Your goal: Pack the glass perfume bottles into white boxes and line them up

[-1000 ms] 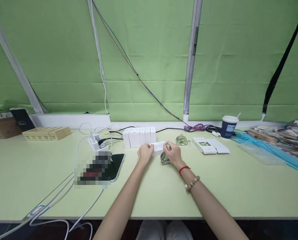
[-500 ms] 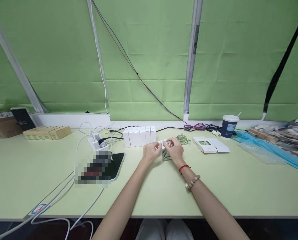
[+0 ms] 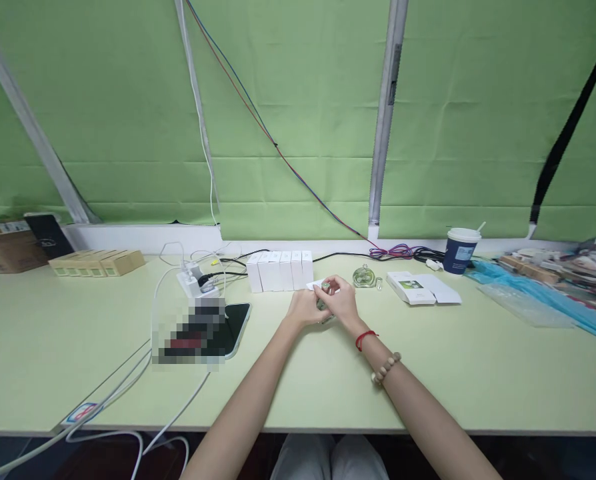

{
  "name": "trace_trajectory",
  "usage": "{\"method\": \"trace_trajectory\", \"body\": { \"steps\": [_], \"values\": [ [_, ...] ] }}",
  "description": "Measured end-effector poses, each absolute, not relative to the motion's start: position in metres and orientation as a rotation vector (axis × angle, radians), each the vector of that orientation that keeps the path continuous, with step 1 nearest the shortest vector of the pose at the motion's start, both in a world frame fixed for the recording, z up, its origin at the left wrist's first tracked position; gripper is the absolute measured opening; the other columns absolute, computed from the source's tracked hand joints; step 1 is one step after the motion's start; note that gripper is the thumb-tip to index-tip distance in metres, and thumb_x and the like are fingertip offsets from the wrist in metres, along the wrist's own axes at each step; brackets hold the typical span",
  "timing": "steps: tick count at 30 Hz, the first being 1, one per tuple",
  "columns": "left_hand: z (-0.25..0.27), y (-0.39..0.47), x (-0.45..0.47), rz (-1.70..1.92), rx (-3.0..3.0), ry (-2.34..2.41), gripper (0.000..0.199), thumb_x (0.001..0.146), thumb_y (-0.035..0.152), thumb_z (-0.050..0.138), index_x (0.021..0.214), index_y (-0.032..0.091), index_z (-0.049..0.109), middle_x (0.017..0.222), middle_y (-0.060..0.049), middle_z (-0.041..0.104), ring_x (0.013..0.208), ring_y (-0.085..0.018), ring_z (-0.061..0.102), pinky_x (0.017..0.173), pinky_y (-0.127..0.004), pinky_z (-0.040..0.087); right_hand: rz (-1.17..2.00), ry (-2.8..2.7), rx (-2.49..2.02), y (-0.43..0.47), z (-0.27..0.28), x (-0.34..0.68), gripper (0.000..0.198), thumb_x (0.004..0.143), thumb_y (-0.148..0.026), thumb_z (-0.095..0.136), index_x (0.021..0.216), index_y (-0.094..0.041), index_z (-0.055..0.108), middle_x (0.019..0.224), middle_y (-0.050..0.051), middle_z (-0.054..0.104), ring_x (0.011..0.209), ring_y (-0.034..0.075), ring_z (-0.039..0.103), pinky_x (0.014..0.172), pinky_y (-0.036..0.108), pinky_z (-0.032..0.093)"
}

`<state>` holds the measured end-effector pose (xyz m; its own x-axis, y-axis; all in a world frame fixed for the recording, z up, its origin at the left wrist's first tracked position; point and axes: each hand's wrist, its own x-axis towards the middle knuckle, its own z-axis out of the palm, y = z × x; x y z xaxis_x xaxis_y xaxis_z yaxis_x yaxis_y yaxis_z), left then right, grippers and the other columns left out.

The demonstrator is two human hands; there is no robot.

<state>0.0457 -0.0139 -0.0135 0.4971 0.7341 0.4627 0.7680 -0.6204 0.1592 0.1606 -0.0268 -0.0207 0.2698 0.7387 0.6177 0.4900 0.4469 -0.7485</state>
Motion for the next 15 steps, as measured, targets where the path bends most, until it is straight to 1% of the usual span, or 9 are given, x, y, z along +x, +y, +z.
{"method": "trace_trajectory", "body": {
  "steps": [3, 6, 11, 15],
  "values": [
    [-0.014, -0.011, 0.045, -0.747, -2.614, -1.411, 0.029, 0.070, 0.038, 0.049, 0.085, 0.019, 0.065, 0.064, -0.004, 0.065, 0.062, -0.017, 0.059, 0.055, -0.024, 0.034, 0.151, -1.323, -1.322, -0.027, -0.023, 0.163, 0.033, 0.064, -0.052, 0.061, 0.063, -0.020, 0.056, 0.063, -0.001, 0.059, 0.054, 0.012, 0.048, 0.051, 0.023, 0.033],
    [-0.014, -0.010, 0.046, -0.752, -2.626, -1.431, 0.030, 0.074, 0.039, 0.047, 0.086, 0.018, 0.065, 0.066, -0.004, 0.065, 0.064, -0.017, 0.060, 0.056, -0.024, 0.034, 0.044, -1.316, -1.351, -0.027, -0.025, 0.164, 0.035, 0.067, -0.053, 0.058, 0.058, -0.020, 0.054, 0.063, -0.001, 0.057, 0.056, 0.012, 0.049, 0.053, 0.024, 0.032],
    [-0.016, -0.009, 0.047, -0.755, -2.637, -1.407, 0.028, 0.075, 0.034, 0.046, 0.090, 0.018, 0.063, 0.067, -0.004, 0.064, 0.062, -0.016, 0.058, 0.054, -0.023, 0.033, -0.099, -1.403, -1.262, -0.027, -0.031, 0.162, 0.033, 0.079, -0.049, 0.050, 0.064, -0.020, 0.055, 0.068, 0.001, 0.056, 0.068, 0.014, 0.050, 0.062, 0.025, 0.035],
    [-0.018, -0.008, 0.048, -0.750, -2.630, -1.411, 0.026, 0.074, 0.032, 0.046, 0.091, 0.018, 0.061, 0.070, -0.003, 0.064, 0.062, -0.015, 0.057, 0.054, -0.023, 0.033, -0.104, -1.449, -1.247, -0.027, -0.035, 0.161, 0.032, 0.083, -0.047, 0.045, 0.072, -0.019, 0.058, 0.072, 0.002, 0.056, 0.073, 0.015, 0.050, 0.066, 0.025, 0.036]
  ]
}}
